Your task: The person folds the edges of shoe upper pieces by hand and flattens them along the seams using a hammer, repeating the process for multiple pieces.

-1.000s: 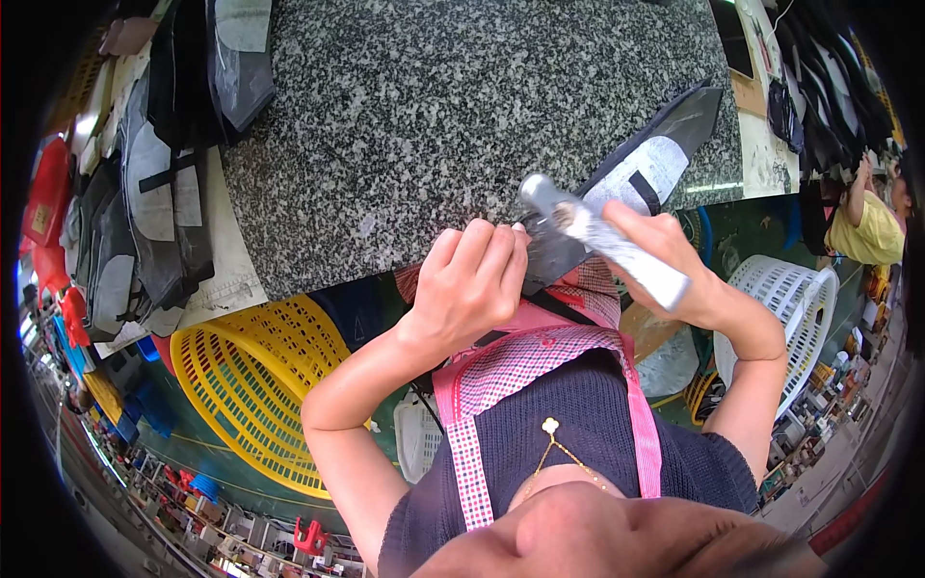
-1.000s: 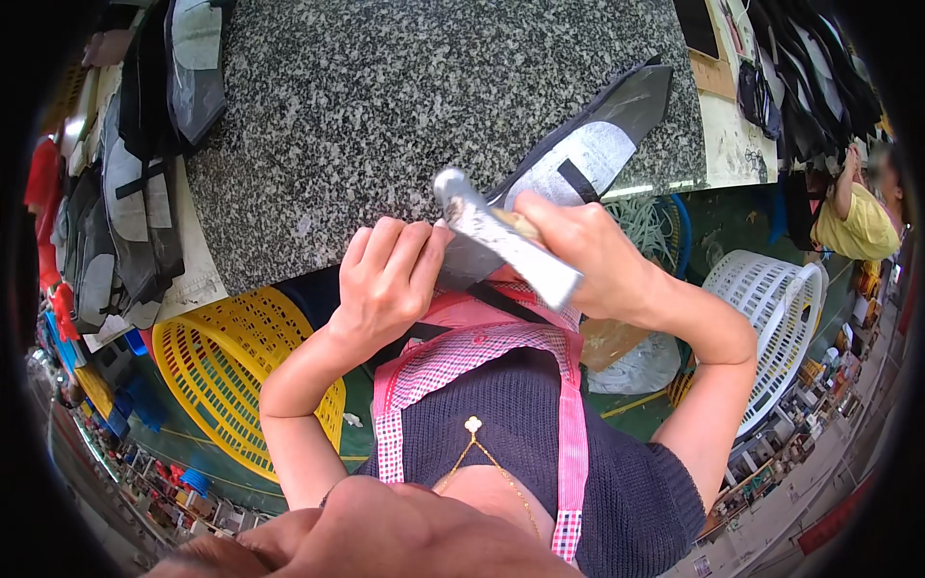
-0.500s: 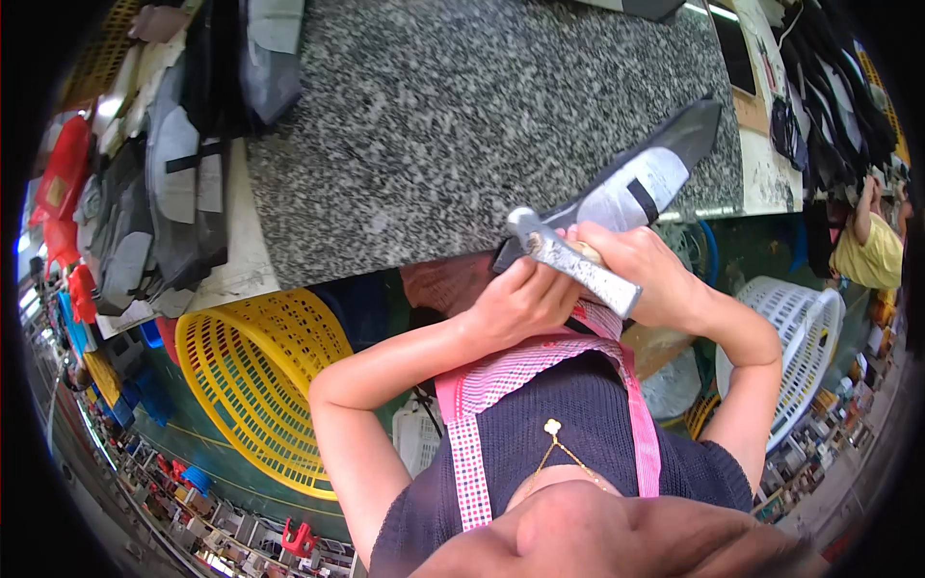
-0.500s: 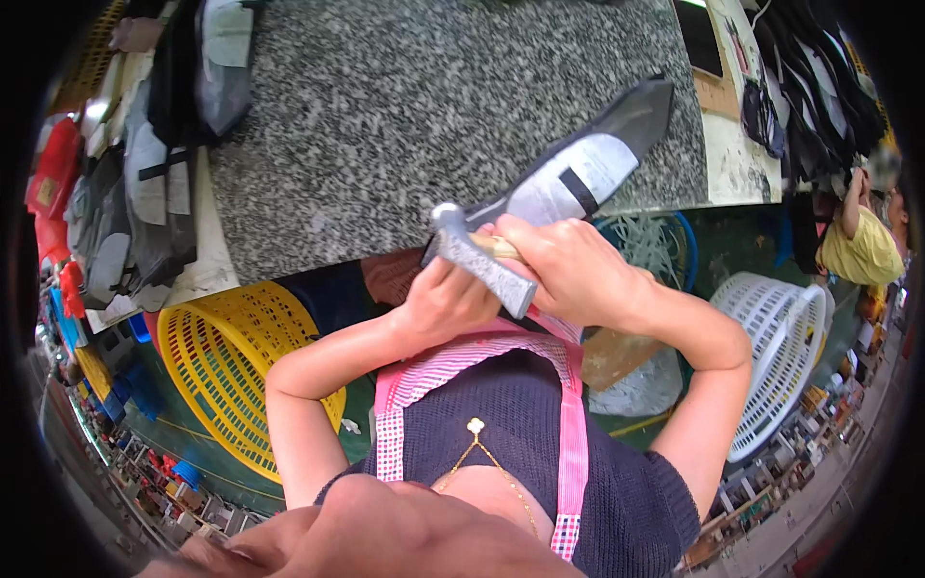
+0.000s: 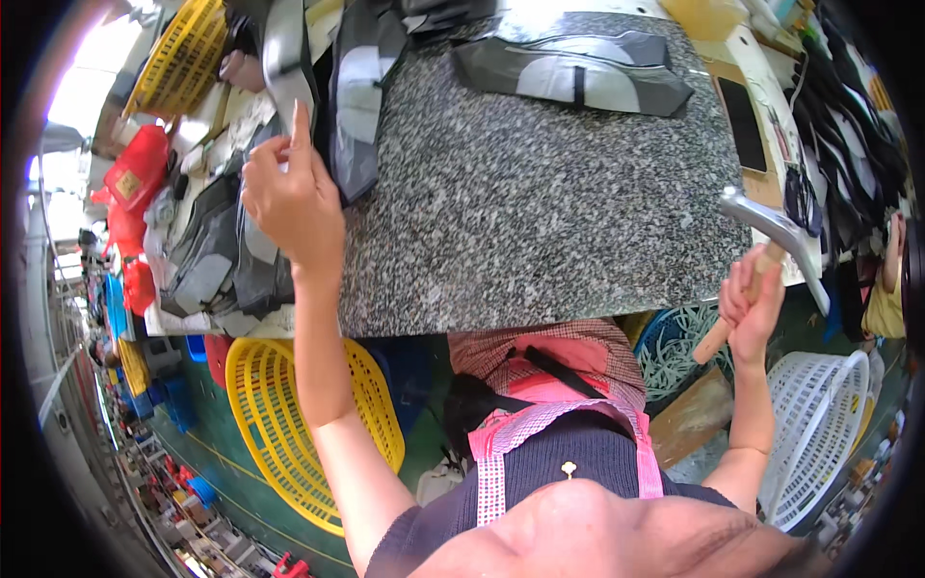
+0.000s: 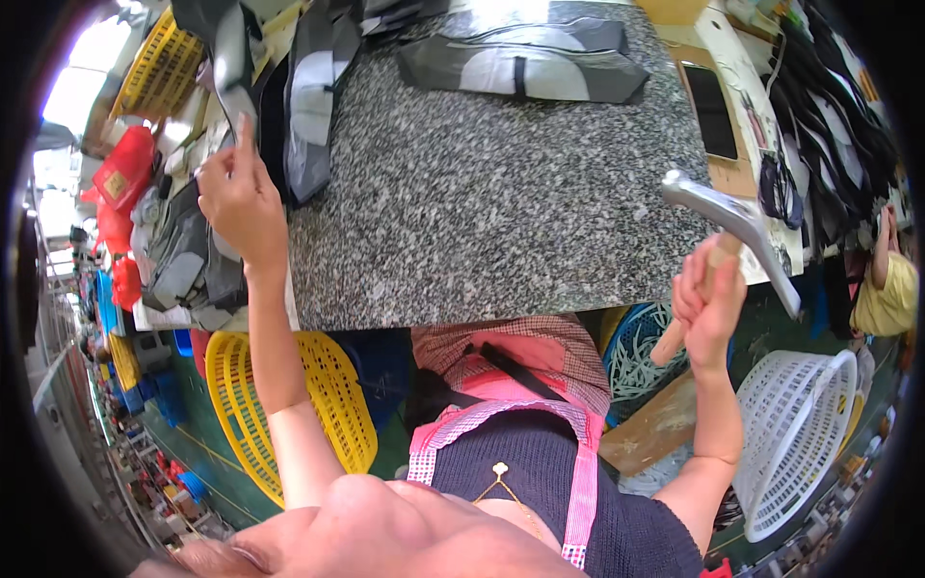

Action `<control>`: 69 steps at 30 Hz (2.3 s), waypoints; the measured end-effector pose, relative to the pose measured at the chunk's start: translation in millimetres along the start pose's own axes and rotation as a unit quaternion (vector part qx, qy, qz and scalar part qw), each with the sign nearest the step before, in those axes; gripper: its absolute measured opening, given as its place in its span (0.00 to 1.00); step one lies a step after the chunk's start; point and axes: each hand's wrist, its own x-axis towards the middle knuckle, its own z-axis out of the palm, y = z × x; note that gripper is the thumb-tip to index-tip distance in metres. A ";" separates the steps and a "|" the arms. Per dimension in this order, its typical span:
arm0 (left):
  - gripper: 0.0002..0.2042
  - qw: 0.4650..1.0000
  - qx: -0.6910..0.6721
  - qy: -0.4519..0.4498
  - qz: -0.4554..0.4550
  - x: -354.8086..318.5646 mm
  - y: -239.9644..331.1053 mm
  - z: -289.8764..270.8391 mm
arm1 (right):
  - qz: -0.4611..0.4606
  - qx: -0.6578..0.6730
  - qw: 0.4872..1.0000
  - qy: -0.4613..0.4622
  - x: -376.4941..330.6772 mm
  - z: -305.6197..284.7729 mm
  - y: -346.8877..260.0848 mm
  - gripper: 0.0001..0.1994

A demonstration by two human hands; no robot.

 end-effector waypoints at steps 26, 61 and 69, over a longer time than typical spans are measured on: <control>0.09 0.760 -0.550 -0.321 0.130 94.5 181.2 -36.2 | -0.012 -0.036 0.999 0.015 19.6 0.3 18.3 0.28; 0.16 0.647 -0.544 -0.490 0.212 -57.4 162.8 -41.5 | -0.120 -0.357 0.918 -0.123 83.9 47.2 -17.2 0.22; 0.24 0.697 -0.523 -0.443 0.210 -49.3 192.8 -17.4 | 0.135 -0.413 0.870 -0.232 -4.5 16.9 -36.2 0.14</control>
